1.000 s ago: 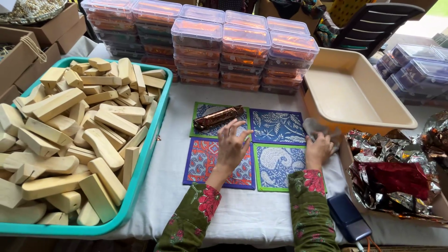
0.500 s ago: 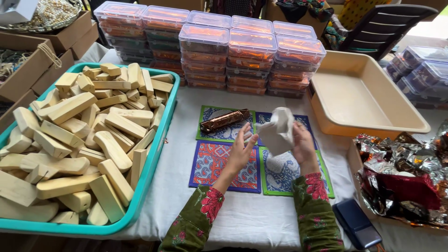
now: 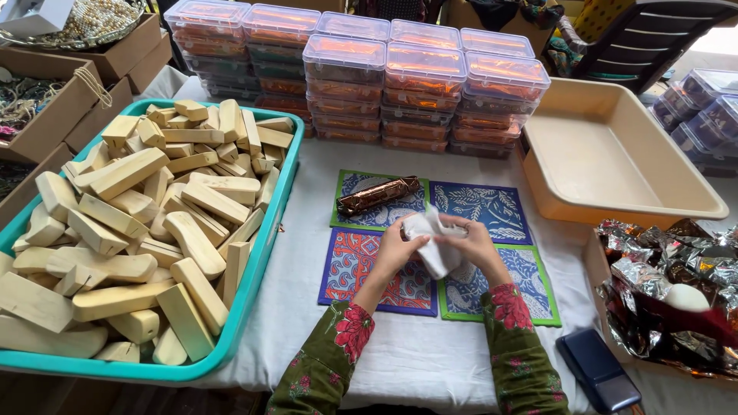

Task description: The person wipes a rectangular block of soap with a white cloth, then wraps it in a sheet of copper-colored foil. The wrapped item is placed on a patterned mat on the table. The person then picks up a clear plastic container and opens it.

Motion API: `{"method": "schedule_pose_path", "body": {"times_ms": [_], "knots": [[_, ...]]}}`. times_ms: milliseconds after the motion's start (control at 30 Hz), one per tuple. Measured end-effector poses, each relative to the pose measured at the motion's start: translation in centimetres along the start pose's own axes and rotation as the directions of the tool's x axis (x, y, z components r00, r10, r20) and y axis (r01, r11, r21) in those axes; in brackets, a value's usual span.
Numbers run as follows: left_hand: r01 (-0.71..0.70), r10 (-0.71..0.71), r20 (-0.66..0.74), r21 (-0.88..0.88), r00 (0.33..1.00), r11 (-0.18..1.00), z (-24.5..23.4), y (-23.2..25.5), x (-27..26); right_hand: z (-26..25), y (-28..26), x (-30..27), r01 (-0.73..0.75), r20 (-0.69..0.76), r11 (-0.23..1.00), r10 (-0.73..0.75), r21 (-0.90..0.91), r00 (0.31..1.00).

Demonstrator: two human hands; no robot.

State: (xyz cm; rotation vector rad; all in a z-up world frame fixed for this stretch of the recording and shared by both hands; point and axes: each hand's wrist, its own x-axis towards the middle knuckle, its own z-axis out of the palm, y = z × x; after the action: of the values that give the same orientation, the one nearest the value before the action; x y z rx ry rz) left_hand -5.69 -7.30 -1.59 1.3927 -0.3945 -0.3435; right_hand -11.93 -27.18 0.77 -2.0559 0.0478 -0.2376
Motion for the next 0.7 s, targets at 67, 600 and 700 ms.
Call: {"method": "schedule_pose_path", "body": {"times_ms": [67,600,700], "knots": [[0.027,-0.027,0.003,-0.008,1.0,1.0,-0.2,-1.5,0.4,-0.6,1.7,0.0,-0.164,-0.079,0.986,0.161,-0.025,0.984],[0.17,-0.132,-0.139,0.312,0.981,0.935,-1.0,-0.5,0.9,-2.2,-3.4,-1.2,-0.041,-0.061,0.884,0.079,0.466,0.995],[0.159,-0.116,-0.142,0.339,0.983,0.927,-1.1,-1.0,0.9,-1.7,-3.1,-0.7,0.004,-0.224,0.923,0.089,0.385,0.971]]}}
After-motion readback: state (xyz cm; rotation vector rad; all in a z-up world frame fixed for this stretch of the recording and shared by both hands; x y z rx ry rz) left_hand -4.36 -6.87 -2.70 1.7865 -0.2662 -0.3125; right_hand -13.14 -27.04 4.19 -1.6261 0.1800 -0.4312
